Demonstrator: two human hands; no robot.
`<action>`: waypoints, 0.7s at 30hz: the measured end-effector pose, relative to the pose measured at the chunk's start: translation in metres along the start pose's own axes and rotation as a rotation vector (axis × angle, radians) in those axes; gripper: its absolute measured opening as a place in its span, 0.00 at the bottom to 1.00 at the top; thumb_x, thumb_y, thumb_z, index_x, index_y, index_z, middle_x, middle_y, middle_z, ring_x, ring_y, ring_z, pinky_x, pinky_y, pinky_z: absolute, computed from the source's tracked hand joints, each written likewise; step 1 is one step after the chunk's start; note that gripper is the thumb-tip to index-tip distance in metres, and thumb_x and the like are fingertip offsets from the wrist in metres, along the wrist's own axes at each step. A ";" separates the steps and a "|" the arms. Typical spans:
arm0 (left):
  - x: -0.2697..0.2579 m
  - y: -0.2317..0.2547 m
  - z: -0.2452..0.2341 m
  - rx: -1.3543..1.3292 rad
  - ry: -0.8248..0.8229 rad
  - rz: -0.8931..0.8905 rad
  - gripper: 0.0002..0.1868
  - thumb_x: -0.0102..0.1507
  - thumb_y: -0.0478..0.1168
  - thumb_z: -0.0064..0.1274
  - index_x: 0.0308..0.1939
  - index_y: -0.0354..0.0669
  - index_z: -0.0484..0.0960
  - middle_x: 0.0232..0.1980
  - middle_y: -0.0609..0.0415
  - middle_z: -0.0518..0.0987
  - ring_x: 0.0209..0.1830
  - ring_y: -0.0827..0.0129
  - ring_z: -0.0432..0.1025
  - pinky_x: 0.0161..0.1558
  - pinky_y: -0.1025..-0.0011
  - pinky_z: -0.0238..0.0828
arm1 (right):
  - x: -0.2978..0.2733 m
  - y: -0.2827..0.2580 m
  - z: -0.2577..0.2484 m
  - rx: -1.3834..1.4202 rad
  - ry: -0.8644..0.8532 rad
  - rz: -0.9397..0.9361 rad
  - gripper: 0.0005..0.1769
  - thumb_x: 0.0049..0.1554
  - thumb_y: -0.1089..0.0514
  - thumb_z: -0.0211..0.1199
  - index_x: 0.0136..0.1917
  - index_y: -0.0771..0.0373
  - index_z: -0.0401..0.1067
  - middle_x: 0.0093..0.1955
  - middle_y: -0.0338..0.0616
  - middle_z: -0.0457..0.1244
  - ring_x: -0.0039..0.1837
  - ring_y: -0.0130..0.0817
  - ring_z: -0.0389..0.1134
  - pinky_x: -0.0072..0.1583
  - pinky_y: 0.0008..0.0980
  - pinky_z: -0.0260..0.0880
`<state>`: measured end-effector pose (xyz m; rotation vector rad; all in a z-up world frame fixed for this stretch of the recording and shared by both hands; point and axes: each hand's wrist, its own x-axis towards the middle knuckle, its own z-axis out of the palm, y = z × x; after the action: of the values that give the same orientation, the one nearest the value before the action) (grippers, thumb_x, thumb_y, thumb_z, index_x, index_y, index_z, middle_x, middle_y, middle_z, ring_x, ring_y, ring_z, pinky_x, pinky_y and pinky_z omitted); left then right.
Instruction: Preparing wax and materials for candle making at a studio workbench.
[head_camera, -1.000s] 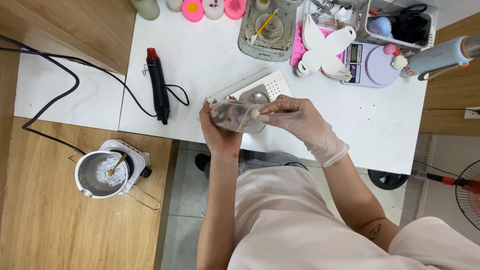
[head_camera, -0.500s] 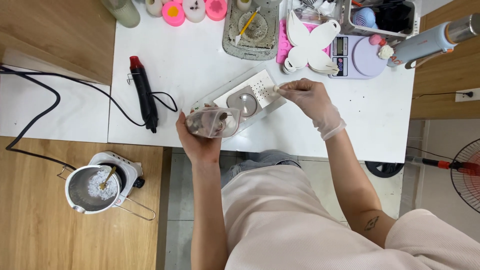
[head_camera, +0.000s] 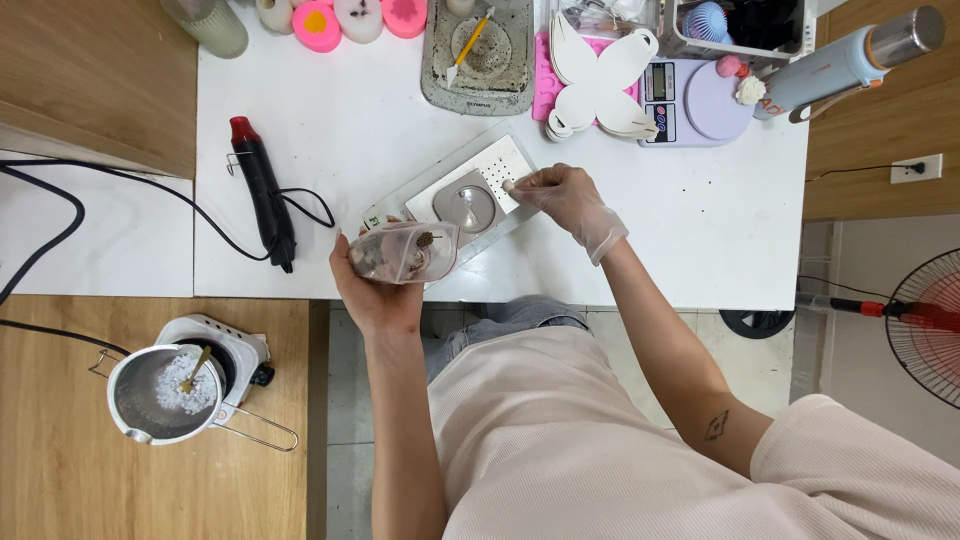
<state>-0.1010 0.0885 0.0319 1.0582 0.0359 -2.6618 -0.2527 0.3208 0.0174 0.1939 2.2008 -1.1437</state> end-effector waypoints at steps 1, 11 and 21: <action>-0.001 0.000 0.001 0.010 0.014 0.009 0.22 0.67 0.55 0.47 0.50 0.39 0.74 0.51 0.42 0.78 0.55 0.52 0.75 0.61 0.50 0.73 | -0.002 -0.002 -0.002 -0.056 0.021 0.027 0.23 0.51 0.47 0.77 0.49 0.67 0.78 0.45 0.46 0.73 0.47 0.26 0.72 0.54 0.25 0.72; 0.003 -0.004 0.001 -0.045 -0.024 -0.002 0.23 0.68 0.55 0.48 0.51 0.37 0.75 0.51 0.43 0.79 0.54 0.52 0.76 0.59 0.52 0.74 | -0.043 -0.031 -0.009 -0.272 0.125 -0.217 0.14 0.56 0.52 0.74 0.48 0.66 0.80 0.46 0.43 0.64 0.44 0.30 0.64 0.50 0.28 0.67; -0.016 -0.015 0.044 -0.077 -0.322 0.051 0.27 0.72 0.60 0.45 0.68 0.49 0.71 0.61 0.45 0.74 0.61 0.55 0.70 0.65 0.55 0.69 | -0.151 -0.084 0.003 -0.244 0.262 -1.283 0.06 0.58 0.64 0.68 0.49 0.59 0.74 0.46 0.36 0.65 0.46 0.34 0.60 0.49 0.30 0.63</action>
<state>-0.1234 0.1015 0.0741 0.5904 0.0452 -2.7257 -0.1668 0.2911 0.1646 -1.4244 2.6566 -1.4430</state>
